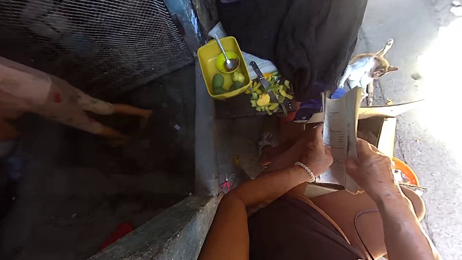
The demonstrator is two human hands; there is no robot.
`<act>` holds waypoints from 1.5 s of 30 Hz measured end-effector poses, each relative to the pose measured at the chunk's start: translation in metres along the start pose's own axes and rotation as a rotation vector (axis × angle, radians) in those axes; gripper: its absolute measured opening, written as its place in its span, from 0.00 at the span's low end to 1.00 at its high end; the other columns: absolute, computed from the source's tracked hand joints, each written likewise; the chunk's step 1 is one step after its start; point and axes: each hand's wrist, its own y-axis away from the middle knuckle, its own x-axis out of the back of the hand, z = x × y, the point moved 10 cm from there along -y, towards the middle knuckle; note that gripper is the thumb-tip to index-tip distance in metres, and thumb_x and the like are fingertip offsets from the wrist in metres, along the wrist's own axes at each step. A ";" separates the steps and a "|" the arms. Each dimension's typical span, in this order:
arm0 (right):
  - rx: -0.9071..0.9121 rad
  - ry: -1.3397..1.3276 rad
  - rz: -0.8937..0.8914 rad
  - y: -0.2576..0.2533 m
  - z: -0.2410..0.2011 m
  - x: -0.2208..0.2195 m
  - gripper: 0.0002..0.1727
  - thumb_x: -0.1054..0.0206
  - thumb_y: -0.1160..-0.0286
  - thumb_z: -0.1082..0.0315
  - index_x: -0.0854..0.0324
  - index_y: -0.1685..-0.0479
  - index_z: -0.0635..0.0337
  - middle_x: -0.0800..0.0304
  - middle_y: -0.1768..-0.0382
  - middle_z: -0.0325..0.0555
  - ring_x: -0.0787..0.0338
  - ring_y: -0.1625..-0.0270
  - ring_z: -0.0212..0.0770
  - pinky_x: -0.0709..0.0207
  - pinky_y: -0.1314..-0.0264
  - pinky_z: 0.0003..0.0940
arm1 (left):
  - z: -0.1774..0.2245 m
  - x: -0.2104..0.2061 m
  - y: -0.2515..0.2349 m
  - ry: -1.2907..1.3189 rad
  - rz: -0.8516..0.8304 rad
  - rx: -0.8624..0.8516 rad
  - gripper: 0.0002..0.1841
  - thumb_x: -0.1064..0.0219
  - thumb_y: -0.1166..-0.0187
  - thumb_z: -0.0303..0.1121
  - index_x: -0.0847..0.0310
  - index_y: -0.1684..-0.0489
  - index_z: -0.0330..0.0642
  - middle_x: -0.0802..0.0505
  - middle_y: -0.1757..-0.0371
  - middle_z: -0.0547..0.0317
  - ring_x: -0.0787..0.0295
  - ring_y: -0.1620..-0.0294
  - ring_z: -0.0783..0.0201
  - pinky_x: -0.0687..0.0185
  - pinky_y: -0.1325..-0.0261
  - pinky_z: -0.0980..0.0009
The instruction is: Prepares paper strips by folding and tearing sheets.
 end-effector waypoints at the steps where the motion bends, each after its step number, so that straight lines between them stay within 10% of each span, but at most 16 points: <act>1: -0.010 0.003 -0.028 -0.001 -0.006 -0.005 0.31 0.33 0.34 0.82 0.27 0.25 0.75 0.17 0.41 0.79 0.14 0.40 0.78 0.24 0.42 0.74 | -0.003 0.005 0.000 -0.008 -0.003 0.005 0.42 0.38 0.17 0.24 0.61 0.04 0.36 0.30 0.13 0.36 0.31 0.13 0.51 0.38 0.11 0.60; 3: -0.033 -0.009 -0.097 -0.003 -0.016 -0.017 0.35 0.36 0.30 0.81 0.34 0.17 0.73 0.20 0.35 0.79 0.16 0.36 0.77 0.25 0.38 0.72 | -0.007 0.015 0.003 0.043 -0.014 0.012 0.46 0.39 0.17 0.21 0.69 0.02 0.44 0.37 0.08 0.41 0.36 0.10 0.53 0.41 0.10 0.61; 7: -0.016 -0.086 -0.152 -0.009 -0.027 -0.039 0.40 0.32 0.28 0.73 0.41 0.12 0.73 0.27 0.27 0.79 0.17 0.35 0.75 0.24 0.35 0.68 | -0.026 0.027 0.007 0.058 0.002 0.096 0.34 0.40 0.19 0.20 0.44 0.09 0.34 0.27 0.16 0.34 0.30 0.15 0.46 0.36 0.13 0.58; 12: 0.017 -0.080 -0.113 -0.006 -0.037 -0.052 0.34 0.31 0.24 0.64 0.31 0.19 0.73 0.27 0.27 0.80 0.15 0.39 0.77 0.22 0.41 0.71 | -0.019 0.027 0.014 0.336 0.188 0.118 0.23 0.53 0.05 0.35 0.24 0.32 0.21 0.17 0.30 0.29 0.23 0.24 0.45 0.32 0.18 0.55; 18: 0.136 -0.095 -0.098 0.011 -0.036 -0.052 0.35 0.33 0.33 0.58 0.23 0.26 0.74 0.28 0.30 0.85 0.15 0.47 0.79 0.23 0.50 0.74 | -0.035 0.013 0.013 0.442 0.075 0.261 0.19 0.40 0.10 0.36 0.21 0.38 0.23 0.14 0.36 0.32 0.17 0.32 0.47 0.25 0.25 0.54; 23: 0.099 -0.168 -0.055 0.012 -0.002 -0.034 0.39 0.32 0.29 0.42 0.17 0.30 0.68 0.20 0.40 0.75 0.15 0.54 0.64 0.22 0.55 0.62 | -0.046 0.019 0.010 0.499 0.009 0.376 0.17 0.43 0.09 0.31 0.24 0.35 0.23 0.12 0.40 0.32 0.14 0.37 0.49 0.21 0.30 0.53; 27: -0.166 -0.378 0.003 -0.004 0.052 -0.030 0.34 0.39 0.17 0.49 0.27 0.23 0.69 0.17 0.38 0.71 0.14 0.39 0.63 0.22 0.38 0.62 | -0.050 0.018 0.004 0.552 -0.100 0.382 0.17 0.41 0.12 0.29 0.24 0.32 0.26 0.11 0.41 0.37 0.11 0.43 0.56 0.16 0.35 0.59; 30: -0.330 -0.832 -0.153 0.000 0.059 -0.065 0.26 0.37 0.15 0.58 0.29 0.25 0.63 0.10 0.52 0.50 0.08 0.60 0.38 0.12 0.61 0.35 | -0.049 0.012 0.001 0.579 -0.168 0.357 0.16 0.41 0.12 0.28 0.22 0.34 0.26 0.10 0.45 0.40 0.10 0.48 0.60 0.14 0.39 0.63; 34: -0.336 -1.204 -0.130 0.005 0.056 -0.087 0.25 0.37 0.17 0.66 0.33 0.23 0.61 0.08 0.56 0.46 0.05 0.62 0.37 0.09 0.62 0.32 | -0.045 0.006 -0.001 0.549 -0.210 0.341 0.16 0.43 0.09 0.32 0.22 0.36 0.26 0.10 0.48 0.43 0.10 0.51 0.62 0.13 0.41 0.64; 45: -0.176 -1.259 0.004 0.002 0.032 -0.108 0.30 0.42 0.14 0.67 0.42 0.15 0.66 0.12 0.40 0.52 0.06 0.51 0.34 0.10 0.48 0.31 | -0.041 0.028 -0.001 0.071 0.060 0.152 0.33 0.48 0.08 0.31 0.58 0.07 0.31 0.30 0.16 0.29 0.26 0.18 0.44 0.30 0.17 0.52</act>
